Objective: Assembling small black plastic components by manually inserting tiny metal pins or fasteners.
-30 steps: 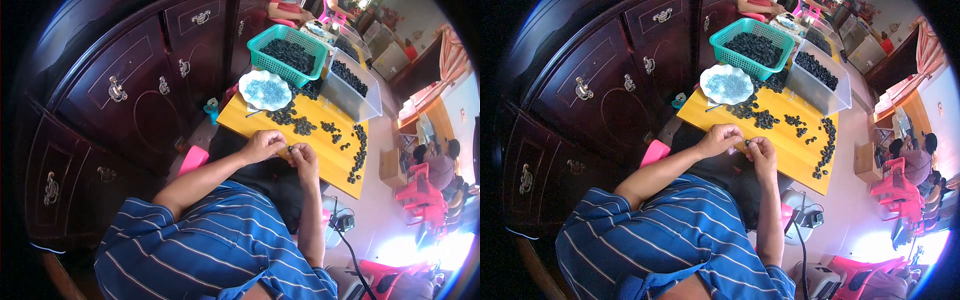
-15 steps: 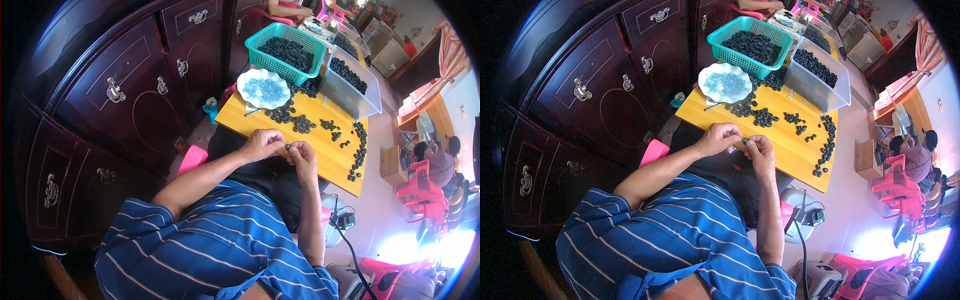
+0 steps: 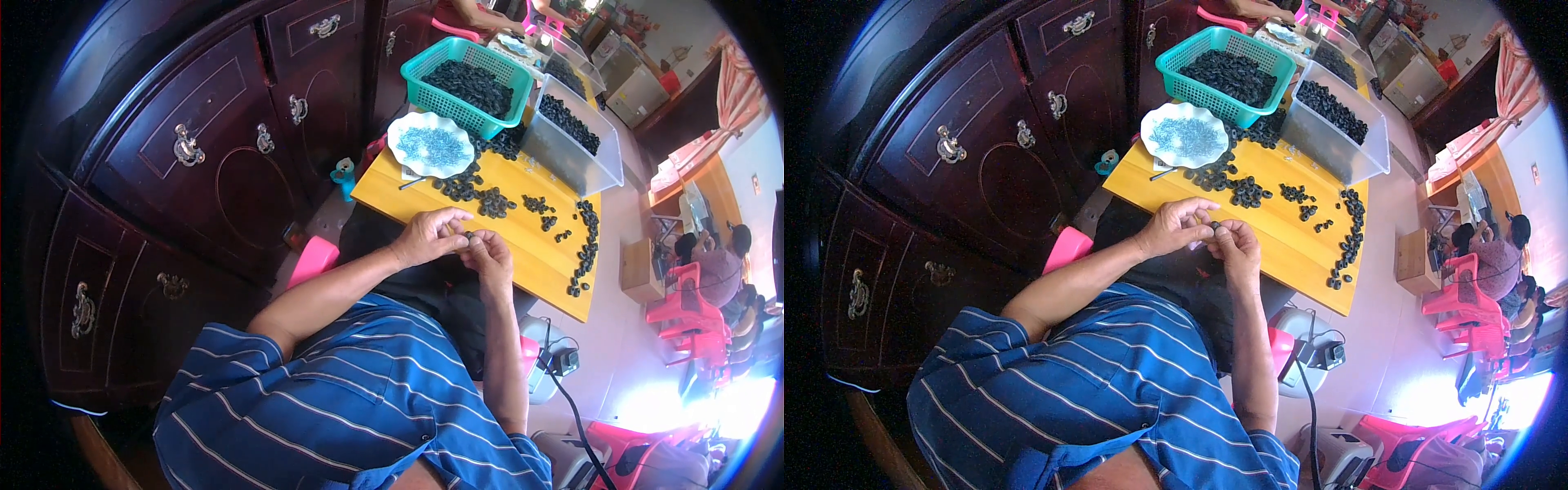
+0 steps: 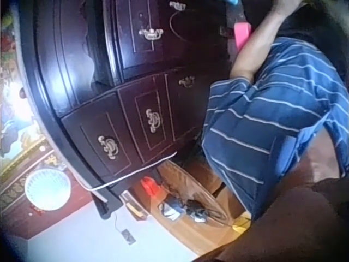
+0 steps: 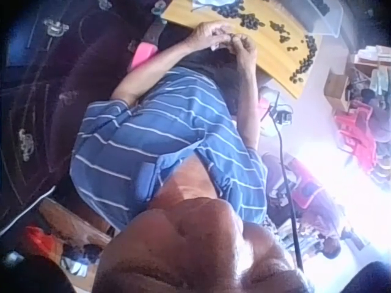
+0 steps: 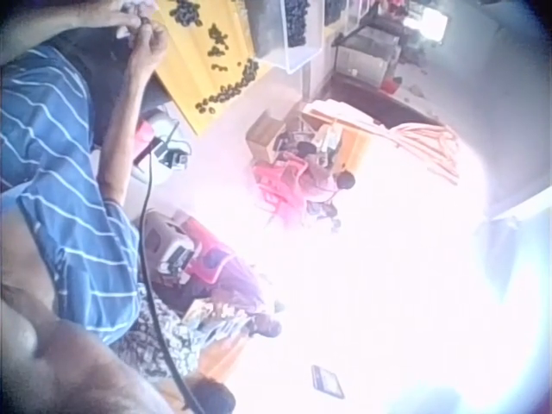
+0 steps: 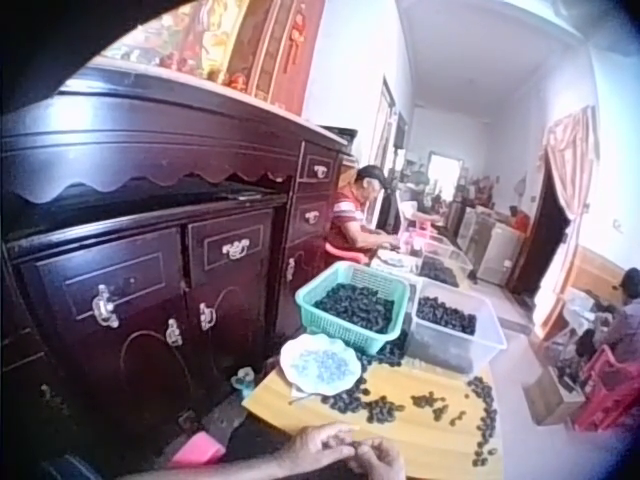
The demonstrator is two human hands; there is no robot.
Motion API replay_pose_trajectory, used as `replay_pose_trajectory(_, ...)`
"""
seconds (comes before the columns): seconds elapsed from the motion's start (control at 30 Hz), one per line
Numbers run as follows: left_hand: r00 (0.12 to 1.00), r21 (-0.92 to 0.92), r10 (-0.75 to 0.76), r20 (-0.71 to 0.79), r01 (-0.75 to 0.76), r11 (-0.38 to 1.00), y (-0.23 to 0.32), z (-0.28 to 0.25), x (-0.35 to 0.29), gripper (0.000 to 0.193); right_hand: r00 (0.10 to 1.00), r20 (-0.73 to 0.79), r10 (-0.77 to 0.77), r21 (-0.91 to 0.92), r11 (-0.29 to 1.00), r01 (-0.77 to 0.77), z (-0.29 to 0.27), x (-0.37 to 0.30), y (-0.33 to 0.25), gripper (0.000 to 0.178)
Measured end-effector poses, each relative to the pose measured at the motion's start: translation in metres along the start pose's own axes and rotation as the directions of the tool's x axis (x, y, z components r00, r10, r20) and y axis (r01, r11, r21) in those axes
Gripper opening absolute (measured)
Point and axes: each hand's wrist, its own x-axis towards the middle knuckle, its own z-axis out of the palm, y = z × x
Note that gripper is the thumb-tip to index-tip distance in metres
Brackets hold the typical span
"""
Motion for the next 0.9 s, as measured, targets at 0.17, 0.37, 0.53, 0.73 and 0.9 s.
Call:
replay_pose_trajectory(0.17,0.999,0.127,-0.027,0.037,0.022,0.992,-0.006,-0.005,0.000,0.019,0.999,0.018,0.030,0.020,0.999,-0.031,0.005,0.002,0.000,0.015)
replay_pose_trajectory(0.37,0.998,-0.002,-0.067,-0.011,0.067,0.998,0.000,-0.002,-0.002,0.013,0.943,-0.126,-0.307,-0.640,0.752,0.159,-0.014,0.019,-0.010,0.012)
replay_pose_trajectory(0.53,1.000,0.124,-0.007,-0.014,0.009,0.992,-0.007,-0.001,-0.002,0.009,0.873,-0.083,-0.482,-0.847,0.496,0.194,-0.027,0.038,-0.016,0.014)
replay_pose_trajectory(0.73,0.999,0.181,0.042,-0.028,-0.036,0.983,-0.008,0.000,-0.002,0.011,0.846,-0.067,-0.529,-0.895,0.406,0.184,-0.029,0.047,-0.017,0.016)
replay_pose_trajectory(0.9,0.999,0.203,0.040,-0.016,-0.036,0.978,-0.009,0.000,-0.002,0.011,0.875,-0.070,-0.480,-0.926,0.357,0.121,-0.027,0.051,-0.019,0.018)
